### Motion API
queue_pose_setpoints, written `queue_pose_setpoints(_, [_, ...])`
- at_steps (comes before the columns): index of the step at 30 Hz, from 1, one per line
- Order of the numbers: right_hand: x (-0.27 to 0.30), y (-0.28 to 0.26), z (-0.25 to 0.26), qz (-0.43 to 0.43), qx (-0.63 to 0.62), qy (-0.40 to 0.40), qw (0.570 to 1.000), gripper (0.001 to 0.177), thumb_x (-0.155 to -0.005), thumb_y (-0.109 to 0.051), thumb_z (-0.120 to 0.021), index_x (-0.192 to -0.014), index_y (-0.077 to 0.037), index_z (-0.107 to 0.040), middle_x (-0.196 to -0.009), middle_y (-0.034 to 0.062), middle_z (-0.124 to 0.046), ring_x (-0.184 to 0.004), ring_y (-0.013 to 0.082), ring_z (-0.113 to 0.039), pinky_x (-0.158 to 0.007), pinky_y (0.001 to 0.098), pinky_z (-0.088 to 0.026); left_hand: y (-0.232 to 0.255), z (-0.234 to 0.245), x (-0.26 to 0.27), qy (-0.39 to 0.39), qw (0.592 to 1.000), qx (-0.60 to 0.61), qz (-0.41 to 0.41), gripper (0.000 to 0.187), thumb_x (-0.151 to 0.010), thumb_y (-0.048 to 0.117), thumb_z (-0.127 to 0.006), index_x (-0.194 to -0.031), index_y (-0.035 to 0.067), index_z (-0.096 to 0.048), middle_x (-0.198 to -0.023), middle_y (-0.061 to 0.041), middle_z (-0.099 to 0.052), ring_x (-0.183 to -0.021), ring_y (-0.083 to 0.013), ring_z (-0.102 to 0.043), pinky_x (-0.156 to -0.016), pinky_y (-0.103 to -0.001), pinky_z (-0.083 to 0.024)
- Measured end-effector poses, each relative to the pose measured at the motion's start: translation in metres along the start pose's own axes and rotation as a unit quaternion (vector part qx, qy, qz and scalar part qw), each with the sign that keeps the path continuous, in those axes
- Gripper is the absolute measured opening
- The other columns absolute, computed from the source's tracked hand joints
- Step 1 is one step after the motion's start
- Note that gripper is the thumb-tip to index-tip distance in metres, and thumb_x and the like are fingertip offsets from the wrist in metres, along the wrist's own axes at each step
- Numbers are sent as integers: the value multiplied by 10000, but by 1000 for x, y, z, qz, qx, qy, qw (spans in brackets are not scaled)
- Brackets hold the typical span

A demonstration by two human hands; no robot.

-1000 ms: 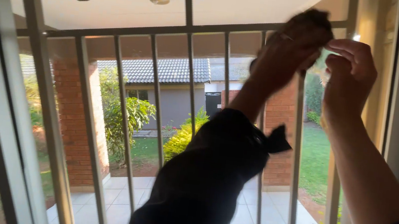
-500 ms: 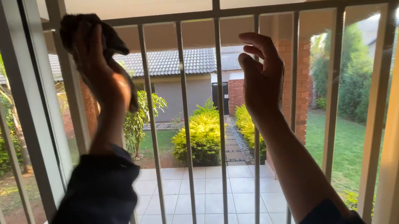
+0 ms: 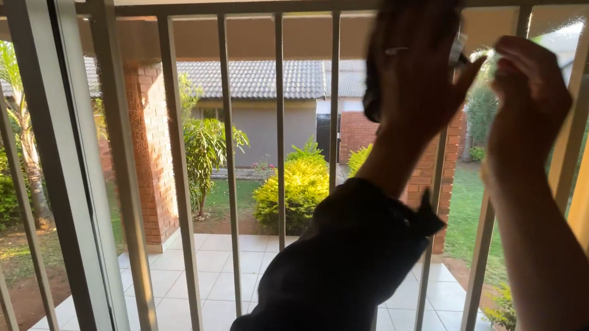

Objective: Washing and wiping a sliding glass door and its security grill using a cloth and soapy water.

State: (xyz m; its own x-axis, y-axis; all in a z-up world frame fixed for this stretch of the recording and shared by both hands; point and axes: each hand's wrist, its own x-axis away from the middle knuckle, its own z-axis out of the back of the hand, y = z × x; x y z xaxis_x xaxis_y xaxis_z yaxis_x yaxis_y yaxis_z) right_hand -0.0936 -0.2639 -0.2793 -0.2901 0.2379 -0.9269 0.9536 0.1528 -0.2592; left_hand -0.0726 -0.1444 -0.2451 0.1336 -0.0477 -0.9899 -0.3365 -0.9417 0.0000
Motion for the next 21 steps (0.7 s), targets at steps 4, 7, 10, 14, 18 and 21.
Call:
queue_pose_setpoints(4, [0, -2, 4, -5, -20, 46, 999, 263, -1012, 34, -582, -1196, -107, -706, -1234, 51, -739, -1147, 186, -673, -1039, 357, -577, -12, -19, 22, -77, 988, 72, -109, 405, -976, 368, -740, -1303, 174, -603, -1511, -42, -553, -1417, -254, -523, -1106, -429, -479])
queue_pose_setpoints(7, [5, -11, -9, 32, 23, 50, 998, 255, -1001, 45, -605, -1193, -98, -693, -1246, 56, -730, -1171, 191, -668, -1060, 373, -554, -30, 11, 11, -60, 970, 21, -233, 403, -902, 115, -680, -1273, 270, -692, -1435, 43, -620, -1398, -173, -557, -1210, -484, -491])
queue_pose_setpoints(10, [15, -20, -32, 70, 68, 11, 995, 344, -941, 56, -601, -1238, -106, -664, -1314, 65, -697, -1260, 221, -656, -1170, 404, -526, -54, 81, -16, -195, 908, 366, -65, 297, -996, 53, -630, -1284, 107, -683, -1234, -82, -669, -1125, -207, -607, -1030, -434, -530])
queue_pose_setpoints(14, [25, -31, -45, 9, 92, -15, 996, 416, -926, 9, -614, -1321, -118, -636, -1381, 58, -646, -1337, 258, -588, -1153, 445, -492, -95, 152, -60, -98, 873, 478, 8, 279, -1074, 177, -647, -1304, 20, -630, -1202, -132, -601, -1096, -217, -545, -957, -373, -461])
queue_pose_setpoints(18, [27, -33, -35, -21, 90, -12, 996, 413, -922, -14, -606, -1321, -118, -626, -1390, 59, -630, -1357, 260, -552, -1119, 461, -494, -214, 166, -64, 109, 978, -128, -126, 405, -1208, 153, -402, -1601, 82, -464, -1621, -252, -368, -1577, -351, -351, -1326, -473, -355])
queue_pose_setpoints(21, [25, -27, -15, -30, 97, -10, 995, 404, -925, -20, -592, -1316, -121, -616, -1383, 50, -624, -1342, 242, -557, -1094, 436, -514, -195, 150, -63, 103, 960, -258, -28, 440, -1217, 267, -407, -1641, 152, -421, -1693, -140, -320, -1598, -334, -227, -1356, -512, -201])
